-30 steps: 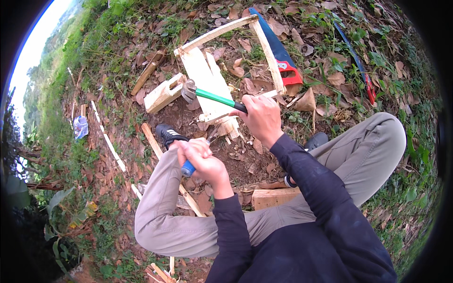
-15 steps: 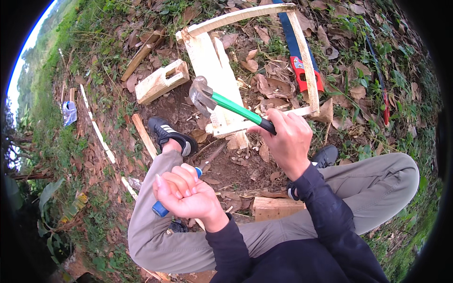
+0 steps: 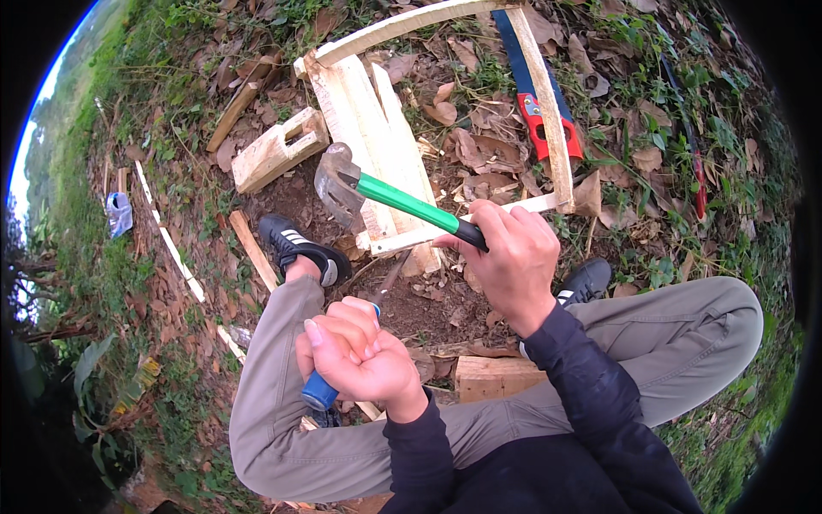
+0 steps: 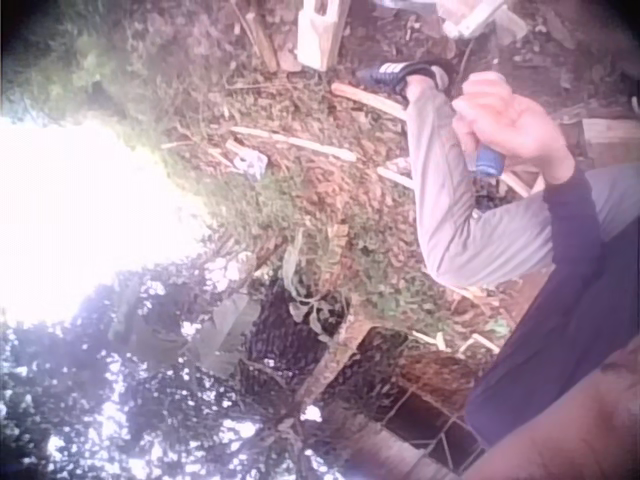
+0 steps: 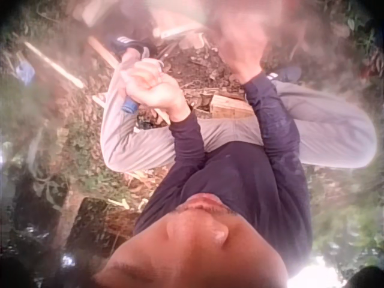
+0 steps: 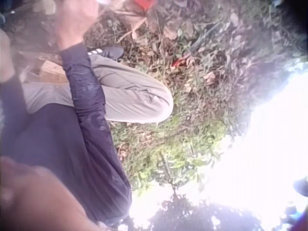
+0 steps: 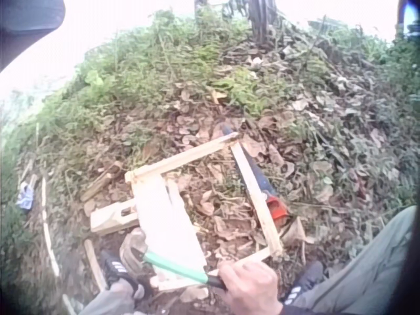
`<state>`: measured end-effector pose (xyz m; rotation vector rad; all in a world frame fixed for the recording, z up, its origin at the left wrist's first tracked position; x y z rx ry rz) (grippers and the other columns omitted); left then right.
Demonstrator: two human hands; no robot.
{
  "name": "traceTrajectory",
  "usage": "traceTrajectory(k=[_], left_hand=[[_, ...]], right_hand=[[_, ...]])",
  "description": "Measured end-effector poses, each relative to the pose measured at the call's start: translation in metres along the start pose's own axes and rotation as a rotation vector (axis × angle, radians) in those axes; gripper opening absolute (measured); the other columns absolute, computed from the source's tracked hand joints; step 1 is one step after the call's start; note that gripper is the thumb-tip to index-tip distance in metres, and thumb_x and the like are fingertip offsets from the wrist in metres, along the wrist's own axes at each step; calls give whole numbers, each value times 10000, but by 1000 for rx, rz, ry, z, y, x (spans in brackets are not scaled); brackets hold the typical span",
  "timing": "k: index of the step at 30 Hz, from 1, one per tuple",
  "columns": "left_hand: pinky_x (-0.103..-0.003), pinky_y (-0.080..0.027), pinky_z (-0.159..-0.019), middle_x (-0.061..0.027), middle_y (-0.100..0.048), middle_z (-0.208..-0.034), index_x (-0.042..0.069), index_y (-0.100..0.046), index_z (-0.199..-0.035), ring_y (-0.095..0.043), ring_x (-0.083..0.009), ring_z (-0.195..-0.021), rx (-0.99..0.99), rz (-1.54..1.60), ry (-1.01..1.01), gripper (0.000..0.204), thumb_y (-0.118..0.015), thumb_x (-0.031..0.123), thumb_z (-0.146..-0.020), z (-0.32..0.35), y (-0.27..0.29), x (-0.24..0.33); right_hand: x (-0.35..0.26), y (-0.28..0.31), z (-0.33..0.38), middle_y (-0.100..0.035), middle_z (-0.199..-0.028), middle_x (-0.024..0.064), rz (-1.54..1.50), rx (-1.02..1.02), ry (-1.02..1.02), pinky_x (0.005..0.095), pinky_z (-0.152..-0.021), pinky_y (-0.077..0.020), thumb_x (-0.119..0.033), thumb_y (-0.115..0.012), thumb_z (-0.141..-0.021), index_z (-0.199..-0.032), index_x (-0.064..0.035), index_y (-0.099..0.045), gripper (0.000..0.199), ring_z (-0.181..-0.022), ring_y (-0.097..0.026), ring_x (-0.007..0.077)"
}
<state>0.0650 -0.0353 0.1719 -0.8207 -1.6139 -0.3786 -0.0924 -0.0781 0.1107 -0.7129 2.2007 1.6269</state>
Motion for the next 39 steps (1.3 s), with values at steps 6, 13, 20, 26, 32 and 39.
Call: traceTrajectory(k=[6,13,20,26,32,39], left_hand=[[-257,-246,-440,32,-247,-476,124,-302,-648,-232,-74,-399,-4,2,-9,372,-451,116,-988,-7,-10,-3],[-256,-257,-402,25,-294,-480,119,-301,-620,-286,-83,-384,-46,-1,-2,399,-487,96,-973,-7,-20,-4],[-341,-324,-437,-83,-494,-491,17,-418,-590,-442,-177,-407,-77,-282,-147,376,-575,96,-923,-7,-3,-16],[-355,-299,-459,-72,-442,-496,2,-411,-596,-417,-167,-438,-78,-316,-257,354,-581,84,-896,-14,-1,7],[-372,-367,-445,-134,-486,-520,21,-493,-635,-492,-264,-431,-59,-285,-300,275,-580,73,-890,-13,4,0],[-380,-399,-456,-140,-494,-524,26,-492,-637,-516,-309,-448,-28,-225,-281,179,-598,38,-780,-11,-4,0]], right_hand=[[0,1,3,-546,-704,26,-3,-37,0,364,-597,-428,-405,-784,-747,-810,-86,-555,397,-627,-531,221],[9,15,0,-595,-792,53,-129,-2,-31,402,-609,-470,-386,-786,-780,-853,-57,-609,381,-676,-614,271],[0,120,0,-577,-836,115,-141,-158,116,420,-560,-435,-254,-727,-887,-852,-12,-589,281,-610,-576,303],[-31,187,-7,-551,-650,164,-151,-471,145,428,-541,-407,-177,-638,-956,-927,-8,-520,209,-591,-575,359],[-83,212,-21,-544,-637,155,46,-576,368,450,-520,-424,-207,-662,-943,-934,-28,-504,239,-562,-574,357],[-133,232,-40,-541,-627,114,171,-470,591,409,-461,-432,-143,-703,-895,-925,-27,-535,206,-498,-563,301]])
Point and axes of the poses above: each hand's wrist, its own z-axis away from the middle knuckle, its own y-axis out of the back of the hand, x = y × z, the point moved 4 cm from there along -z, towards the middle knuckle
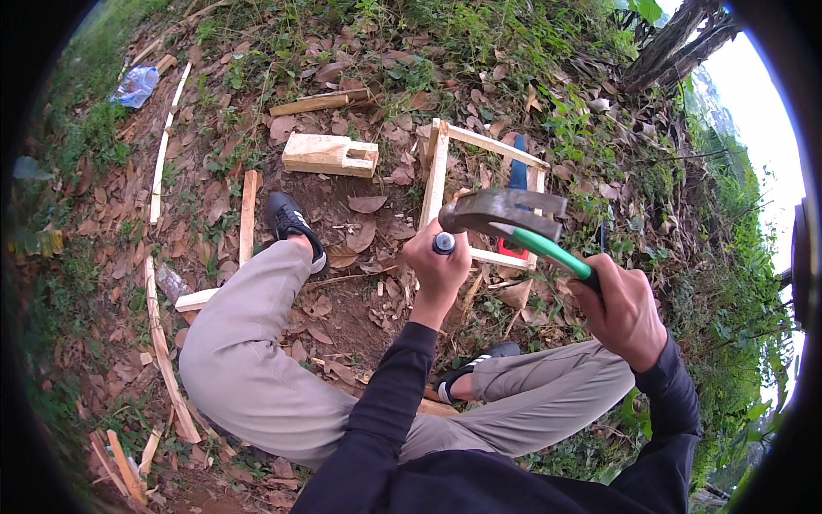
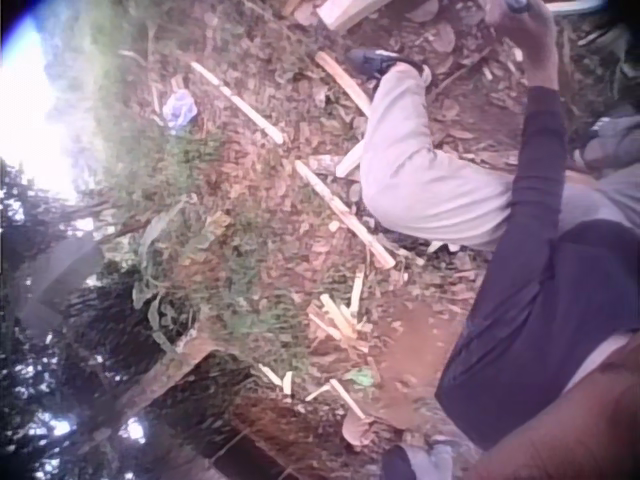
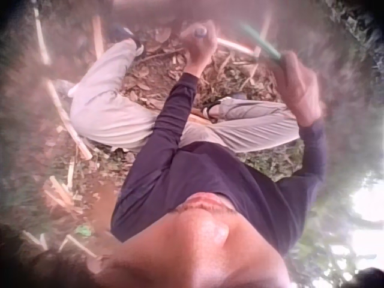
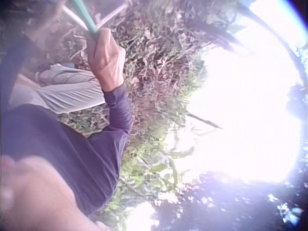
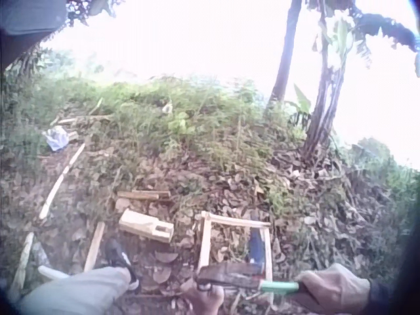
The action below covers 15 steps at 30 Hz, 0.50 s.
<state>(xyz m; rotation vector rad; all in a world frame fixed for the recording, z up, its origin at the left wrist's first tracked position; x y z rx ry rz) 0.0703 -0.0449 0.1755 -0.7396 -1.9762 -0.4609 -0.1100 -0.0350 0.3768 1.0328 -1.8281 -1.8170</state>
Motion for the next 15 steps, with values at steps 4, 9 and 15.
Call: traceTrajectory(k=[4,9,15], left_hand=[[-377,-399,-446,-139,-492,-514,18,-478,-619,-531,-291,-439,-4,45,61,265,-628,38,-836,-3,0,-3],[-370,-411,-449,-138,-511,-526,19,-495,-626,-546,-279,-446,-26,43,51,258,-641,40,-838,-2,-1,1],[-356,-412,-443,-127,-515,-528,27,-510,-636,-543,-267,-442,-23,50,-9,239,-645,43,-833,-1,-1,3]], right_hand=[[-8,16,-6,-568,-654,126,34,26,16,409,-459,-432,-117,-691,-897,-944,-20,-545,181,-479,-567,307],[-12,21,-8,-567,-651,127,53,30,10,408,-459,-430,-121,-693,-899,-937,-17,-540,189,-481,-563,308],[-8,16,-5,-565,-651,130,59,-1,1,404,-459,-432,-120,-693,-900,-935,-15,-543,186,-480,-560,304]])
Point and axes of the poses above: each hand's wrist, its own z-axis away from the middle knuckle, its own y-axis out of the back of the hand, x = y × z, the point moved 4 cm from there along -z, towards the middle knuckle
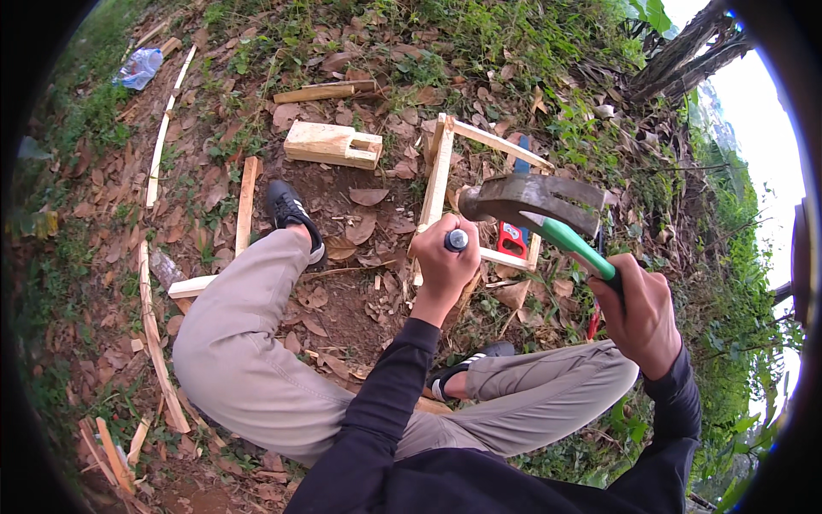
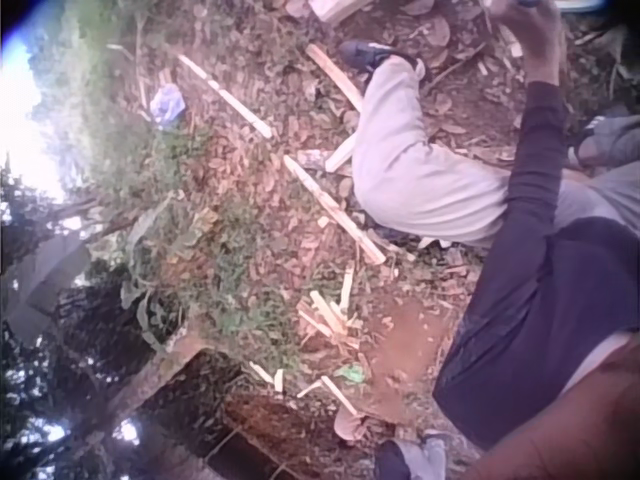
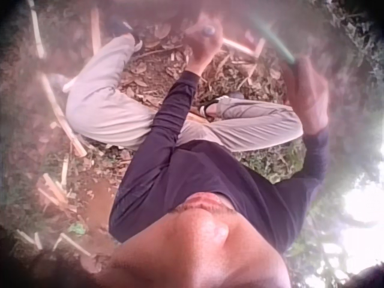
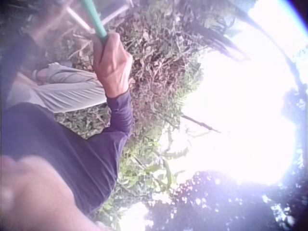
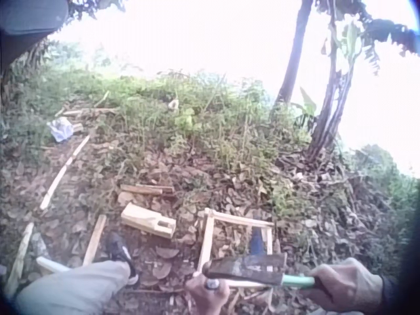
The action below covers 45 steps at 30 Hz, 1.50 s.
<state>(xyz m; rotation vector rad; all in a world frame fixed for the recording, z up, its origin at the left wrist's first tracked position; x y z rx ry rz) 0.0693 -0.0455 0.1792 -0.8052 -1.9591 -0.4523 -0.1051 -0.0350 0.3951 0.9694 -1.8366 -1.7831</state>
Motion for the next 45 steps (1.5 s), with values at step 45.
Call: traceTrajectory(k=[45], left_hand=[[-366,-366,-444,-128,-465,-504,27,-451,-615,-503,-273,-423,4,44,-14,271,-637,48,-810,-10,-3,0]], right_hand=[[-1,-12,11,-576,-619,144,-137,137,-124,387,-476,-457,-81,-620,-937,-949,-1,-527,124,-491,-598,301]])
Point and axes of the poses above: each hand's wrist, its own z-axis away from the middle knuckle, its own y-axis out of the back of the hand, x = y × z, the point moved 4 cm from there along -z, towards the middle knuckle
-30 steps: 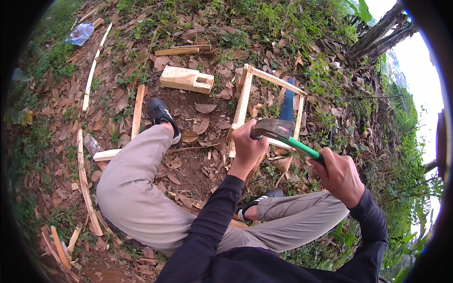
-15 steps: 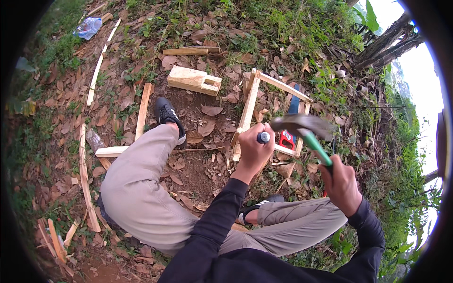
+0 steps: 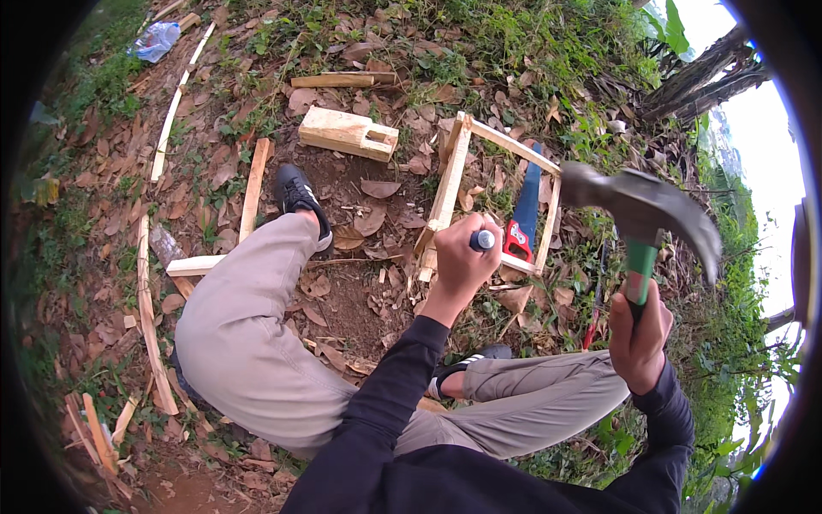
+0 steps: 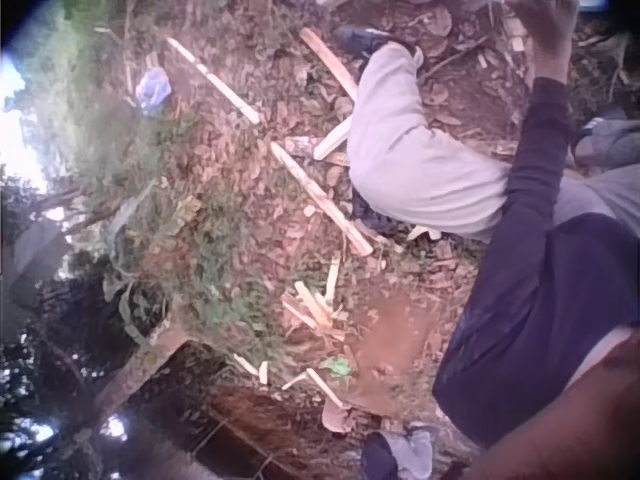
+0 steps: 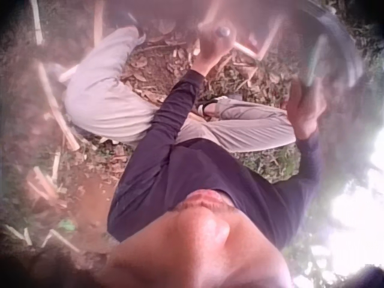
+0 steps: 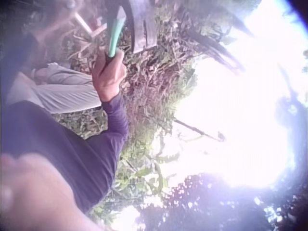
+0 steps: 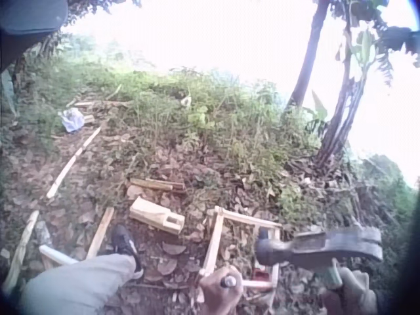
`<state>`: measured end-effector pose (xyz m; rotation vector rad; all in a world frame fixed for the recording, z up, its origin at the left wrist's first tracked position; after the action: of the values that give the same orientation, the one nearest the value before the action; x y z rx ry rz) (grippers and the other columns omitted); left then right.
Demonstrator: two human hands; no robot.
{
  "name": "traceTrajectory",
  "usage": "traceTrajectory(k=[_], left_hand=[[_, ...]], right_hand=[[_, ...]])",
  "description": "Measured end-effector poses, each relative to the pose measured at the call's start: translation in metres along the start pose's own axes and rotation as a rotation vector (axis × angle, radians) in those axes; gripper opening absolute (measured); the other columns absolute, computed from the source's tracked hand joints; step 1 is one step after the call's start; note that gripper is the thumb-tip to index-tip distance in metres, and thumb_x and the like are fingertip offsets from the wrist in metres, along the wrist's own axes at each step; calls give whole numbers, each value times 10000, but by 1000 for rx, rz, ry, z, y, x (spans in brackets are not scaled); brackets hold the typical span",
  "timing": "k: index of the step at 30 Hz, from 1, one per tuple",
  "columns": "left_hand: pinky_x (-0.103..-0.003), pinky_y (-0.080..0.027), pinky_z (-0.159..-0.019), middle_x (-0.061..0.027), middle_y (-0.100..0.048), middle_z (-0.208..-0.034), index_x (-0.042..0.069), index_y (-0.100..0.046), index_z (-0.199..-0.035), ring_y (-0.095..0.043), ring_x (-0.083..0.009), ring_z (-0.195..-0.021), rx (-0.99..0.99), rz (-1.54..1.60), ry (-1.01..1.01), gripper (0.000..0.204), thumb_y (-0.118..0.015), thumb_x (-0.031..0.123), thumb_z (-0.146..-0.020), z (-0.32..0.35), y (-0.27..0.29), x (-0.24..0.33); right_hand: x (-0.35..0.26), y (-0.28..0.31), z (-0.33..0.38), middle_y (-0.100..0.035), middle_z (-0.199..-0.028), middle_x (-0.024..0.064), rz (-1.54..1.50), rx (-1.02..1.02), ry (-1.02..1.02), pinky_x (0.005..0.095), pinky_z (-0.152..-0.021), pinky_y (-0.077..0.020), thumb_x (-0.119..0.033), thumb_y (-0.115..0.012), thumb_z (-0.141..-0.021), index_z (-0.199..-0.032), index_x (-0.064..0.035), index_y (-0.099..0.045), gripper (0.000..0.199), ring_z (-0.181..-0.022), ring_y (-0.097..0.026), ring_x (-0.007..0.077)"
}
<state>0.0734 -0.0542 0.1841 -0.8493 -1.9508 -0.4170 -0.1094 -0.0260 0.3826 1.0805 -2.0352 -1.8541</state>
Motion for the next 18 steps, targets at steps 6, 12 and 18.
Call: traceTrajectory(k=[6,12,18], left_hand=[[-358,-388,-445,-116,-464,-498,39,-449,-600,-503,-269,-424,-35,-53,-8,275,-636,49,-801,11,4,2],[-364,-369,-437,-109,-457,-494,44,-438,-585,-489,-261,-418,-25,-16,6,299,-642,39,-803,9,3,5],[-375,-373,-438,-119,-469,-506,39,-422,-587,-494,-278,-425,-31,-6,-2,310,-638,26,-810,2,-2,2]], right_hand=[[6,-19,3,-520,-587,160,117,-287,-36,427,-466,-425,-95,-631,-948,-908,-7,-485,175,-490,-570,352],[10,-18,15,-535,-606,170,60,-169,-77,424,-470,-418,-122,-614,-960,-912,-18,-467,187,-497,-553,363],[1,-2,7,-519,-575,140,-10,29,-69,389,-446,-421,-82,-583,-971,-920,0,-491,133,-454,-564,309]])
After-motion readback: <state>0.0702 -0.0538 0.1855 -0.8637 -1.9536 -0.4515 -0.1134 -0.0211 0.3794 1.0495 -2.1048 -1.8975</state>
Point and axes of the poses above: each hand's wrist, its own z-axis away from the middle knuckle, its own y-axis out of the back of the hand, x = y × z, the point moved 4 cm from there along -z, towards the middle knuckle
